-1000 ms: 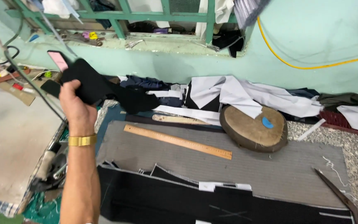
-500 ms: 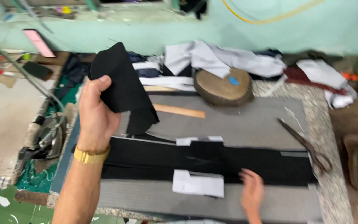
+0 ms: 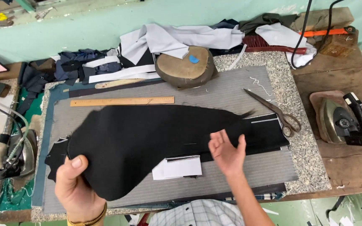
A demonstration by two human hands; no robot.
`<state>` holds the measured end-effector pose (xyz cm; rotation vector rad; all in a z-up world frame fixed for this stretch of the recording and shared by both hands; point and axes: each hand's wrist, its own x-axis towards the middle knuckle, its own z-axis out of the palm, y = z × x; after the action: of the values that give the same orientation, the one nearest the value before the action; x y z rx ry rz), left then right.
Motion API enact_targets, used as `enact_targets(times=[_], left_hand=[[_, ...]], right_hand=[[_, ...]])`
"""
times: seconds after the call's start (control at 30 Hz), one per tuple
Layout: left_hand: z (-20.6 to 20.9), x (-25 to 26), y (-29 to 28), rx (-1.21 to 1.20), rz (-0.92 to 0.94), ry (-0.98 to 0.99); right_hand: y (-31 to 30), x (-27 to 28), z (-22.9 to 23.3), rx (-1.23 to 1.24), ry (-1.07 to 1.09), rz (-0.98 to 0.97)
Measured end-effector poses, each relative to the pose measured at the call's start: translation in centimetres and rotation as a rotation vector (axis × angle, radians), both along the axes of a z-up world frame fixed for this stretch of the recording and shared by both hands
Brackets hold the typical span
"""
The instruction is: The person folds a piece of black fabric on a work table and sets it aside. They then unfold a piece of dark gray fabric, smooth it out, and cut it into two pieces using a pair of shears.
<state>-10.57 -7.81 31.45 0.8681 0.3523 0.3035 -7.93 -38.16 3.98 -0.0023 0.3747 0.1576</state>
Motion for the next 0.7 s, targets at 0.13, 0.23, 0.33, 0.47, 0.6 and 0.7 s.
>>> enact_targets(times=[0.13,0.23,0.33,0.47,0.6,0.7], left_hand=[[-3.2,-1.1,0.5,-0.01,-0.011,0.256],[-6.4,-1.4,0.9,-0.075,-0.223,0.091],[-6.5,-1.6,1.4,-0.09,-0.269,0.023],[-6.1,-0.3,3.6,0.086,-0.144,0.011],[-5.1,2.0,5.3,0.32,0.032,0.192],[-9.5,2.3,8.5,0.361,0.118,0.176]], right_hand=[[-2.2,0.3,-1.2,-0.234,0.117,-0.013],[-0.2,1.5,2.5,-0.39,0.368,0.066],[1.0,2.1,1.4,-0.519,0.419,0.095],[-1.5,3.8,-2.0,-0.537,0.488,0.072],[-4.4,5.1,-0.3,-0.684,0.38,-0.164],[-6.6,4.2,-0.8,-0.858,0.36,-0.25]])
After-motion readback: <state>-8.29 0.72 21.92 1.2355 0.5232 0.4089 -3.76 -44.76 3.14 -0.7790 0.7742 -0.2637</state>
